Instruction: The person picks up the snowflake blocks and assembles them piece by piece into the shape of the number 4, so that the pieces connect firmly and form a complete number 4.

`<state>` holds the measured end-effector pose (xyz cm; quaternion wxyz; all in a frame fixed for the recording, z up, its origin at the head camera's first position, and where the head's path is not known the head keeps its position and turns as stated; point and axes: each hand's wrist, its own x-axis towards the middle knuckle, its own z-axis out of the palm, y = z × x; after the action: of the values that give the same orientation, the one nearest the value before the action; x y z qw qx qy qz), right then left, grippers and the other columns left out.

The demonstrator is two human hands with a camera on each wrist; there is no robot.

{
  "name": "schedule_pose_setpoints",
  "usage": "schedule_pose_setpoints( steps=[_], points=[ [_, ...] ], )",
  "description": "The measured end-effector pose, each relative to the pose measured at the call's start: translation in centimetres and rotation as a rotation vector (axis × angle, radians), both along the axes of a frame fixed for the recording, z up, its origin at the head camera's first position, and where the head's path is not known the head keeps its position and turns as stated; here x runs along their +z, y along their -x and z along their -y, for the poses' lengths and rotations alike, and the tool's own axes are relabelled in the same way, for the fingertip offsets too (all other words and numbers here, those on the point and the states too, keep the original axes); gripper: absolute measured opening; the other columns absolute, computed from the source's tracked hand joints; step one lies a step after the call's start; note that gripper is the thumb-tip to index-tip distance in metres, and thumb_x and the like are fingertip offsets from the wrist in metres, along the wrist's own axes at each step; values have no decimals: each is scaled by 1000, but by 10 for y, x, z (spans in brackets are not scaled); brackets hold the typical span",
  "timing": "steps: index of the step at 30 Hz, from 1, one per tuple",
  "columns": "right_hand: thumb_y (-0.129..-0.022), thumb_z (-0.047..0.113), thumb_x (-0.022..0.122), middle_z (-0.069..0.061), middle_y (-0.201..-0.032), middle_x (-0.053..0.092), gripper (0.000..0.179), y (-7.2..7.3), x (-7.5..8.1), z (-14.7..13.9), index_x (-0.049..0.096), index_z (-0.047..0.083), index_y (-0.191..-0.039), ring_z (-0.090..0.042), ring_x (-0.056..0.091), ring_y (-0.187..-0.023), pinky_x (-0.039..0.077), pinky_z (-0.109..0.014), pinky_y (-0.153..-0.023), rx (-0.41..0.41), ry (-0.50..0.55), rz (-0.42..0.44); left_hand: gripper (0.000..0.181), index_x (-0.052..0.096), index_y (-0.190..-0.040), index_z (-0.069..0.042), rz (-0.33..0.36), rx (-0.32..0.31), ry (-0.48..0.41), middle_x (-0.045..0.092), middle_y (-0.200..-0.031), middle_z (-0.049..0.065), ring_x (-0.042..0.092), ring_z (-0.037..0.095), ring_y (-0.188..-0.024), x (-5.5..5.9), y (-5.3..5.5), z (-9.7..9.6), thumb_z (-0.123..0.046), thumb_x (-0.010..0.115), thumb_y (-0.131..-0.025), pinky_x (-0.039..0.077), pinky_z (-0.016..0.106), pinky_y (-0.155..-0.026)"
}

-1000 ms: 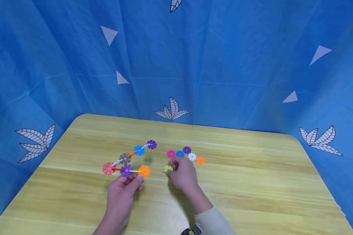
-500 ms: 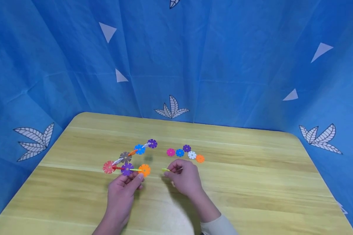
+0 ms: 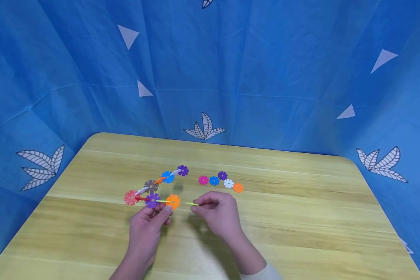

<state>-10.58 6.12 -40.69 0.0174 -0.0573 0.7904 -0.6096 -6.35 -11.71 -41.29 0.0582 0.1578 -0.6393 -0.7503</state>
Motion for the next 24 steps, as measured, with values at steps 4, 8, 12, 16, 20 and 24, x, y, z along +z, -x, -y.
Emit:
schedule_pose_setpoints(
  steps=[4,8,12,16,20,24],
  points=[
    [-73,3,88,1,-76,72,14,-2,3,2,77,8,-81,-15,69,-68,58,-28,-64,6,25,-11,10,65,-98,10,0,-1,-1,65,-88,15,62,26,-75,0,1,-1,5,68,-90,56,28,-69],
    [-73,4,88,1,-76,72,14,-4,4,4,78,8,-81,-15,69,-68,58,-27,-64,4,36,-16,11,66,-99,10,6,-5,1,65,-87,15,62,26,-75,1,1,-1,4,69,-89,56,28,-70],
    [-72,4,89,1,-76,72,14,-5,5,5,78,8,-81,-15,68,-68,58,-27,-63,2,46,-23,11,65,-99,9,19,-13,4,65,-88,15,63,26,-76,1,1,-2,4,69,-90,57,30,-71],
    [-72,3,89,0,-78,73,15,-6,5,6,78,7,-82,-16,69,-69,59,-28,-65,13,92,-29,11,66,-99,9,19,-21,0,66,-88,15,63,25,-76,1,1,-2,3,69,-90,57,29,-72],
    [-72,2,89,-1,-79,73,16,-6,4,7,78,6,-83,-16,69,-70,59,-29,-66,20,138,-40,12,66,-99,8,20,-29,6,66,-88,14,63,25,-76,2,1,-2,1,70,-90,57,29,-72],
    [-71,0,88,-4,-81,74,16,-7,3,9,78,3,-83,-18,69,-71,59,-30,-67,32,163,-58,12,66,-99,7,31,-31,7,66,-89,16,63,26,-77,1,-1,-2,0,71,-90,56,29,-71]
  ],
)
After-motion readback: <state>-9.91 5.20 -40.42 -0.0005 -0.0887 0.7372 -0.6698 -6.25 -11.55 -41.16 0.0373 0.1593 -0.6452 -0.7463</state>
